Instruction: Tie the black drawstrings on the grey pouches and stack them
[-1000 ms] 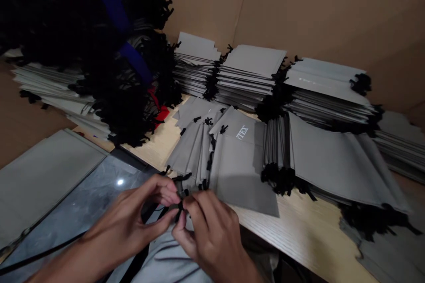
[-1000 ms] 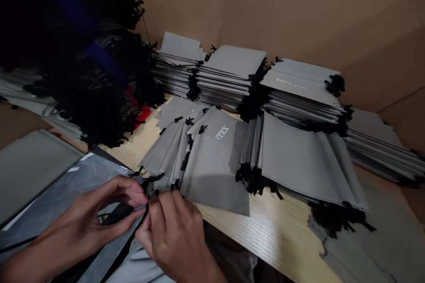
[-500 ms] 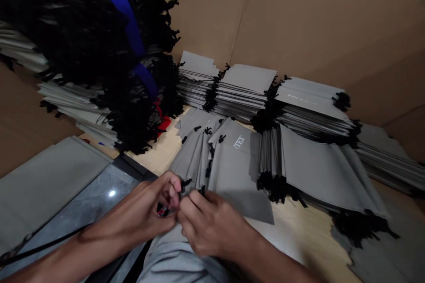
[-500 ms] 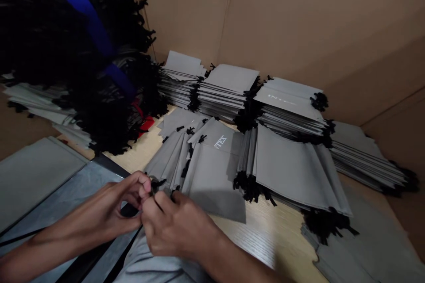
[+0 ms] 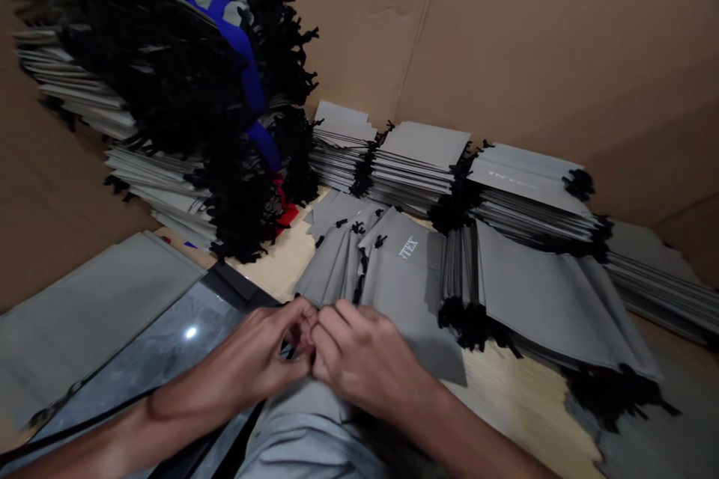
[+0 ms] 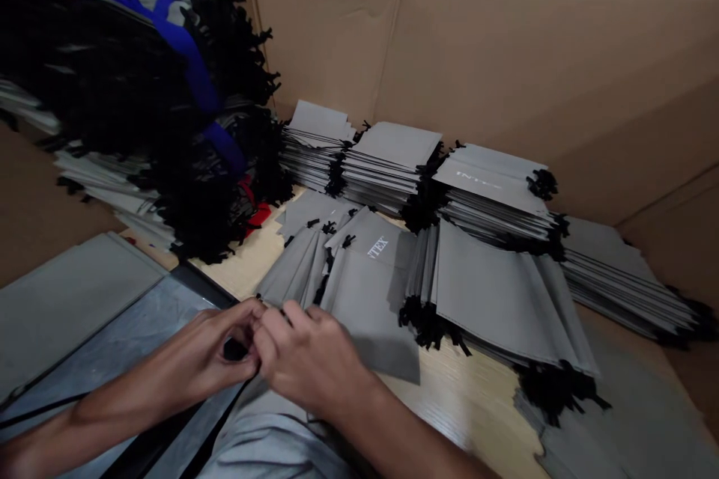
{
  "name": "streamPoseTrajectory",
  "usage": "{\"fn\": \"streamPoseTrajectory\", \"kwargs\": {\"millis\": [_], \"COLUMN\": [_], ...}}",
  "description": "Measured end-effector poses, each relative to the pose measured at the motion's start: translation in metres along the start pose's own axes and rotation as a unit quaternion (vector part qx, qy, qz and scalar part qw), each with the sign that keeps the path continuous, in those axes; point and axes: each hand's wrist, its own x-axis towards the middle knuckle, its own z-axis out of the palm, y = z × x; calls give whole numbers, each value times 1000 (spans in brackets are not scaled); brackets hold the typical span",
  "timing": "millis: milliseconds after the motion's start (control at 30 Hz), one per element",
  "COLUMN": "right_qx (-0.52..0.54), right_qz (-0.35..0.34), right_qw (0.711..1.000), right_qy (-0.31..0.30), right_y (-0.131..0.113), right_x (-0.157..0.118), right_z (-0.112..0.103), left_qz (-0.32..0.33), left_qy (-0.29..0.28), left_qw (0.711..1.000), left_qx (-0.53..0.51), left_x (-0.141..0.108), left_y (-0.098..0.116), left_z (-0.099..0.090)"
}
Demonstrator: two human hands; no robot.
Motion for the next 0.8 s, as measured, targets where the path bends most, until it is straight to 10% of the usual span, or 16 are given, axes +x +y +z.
{"fn": "streamPoseTrajectory", "kwargs": {"millis": [233,467,800], "right_qx": [71,165,118], "right_qz": [168,225,280], "right_qw": [982,956,941], "right_qy": [40,95,149], "right_y": [5,-42,-62], "right_x": [-37,-59,-55], "right_z": [-8,3,33], "left_qz": [-5,-117,-279], "left_qy": [-27,-52,-41], "left_qw": [999,990,910], "left_qx": [-35,-64,-304], "left_x": [-5,-20,-21], "left_y": [-16,-22,-29], "left_z": [2,19,31]}}
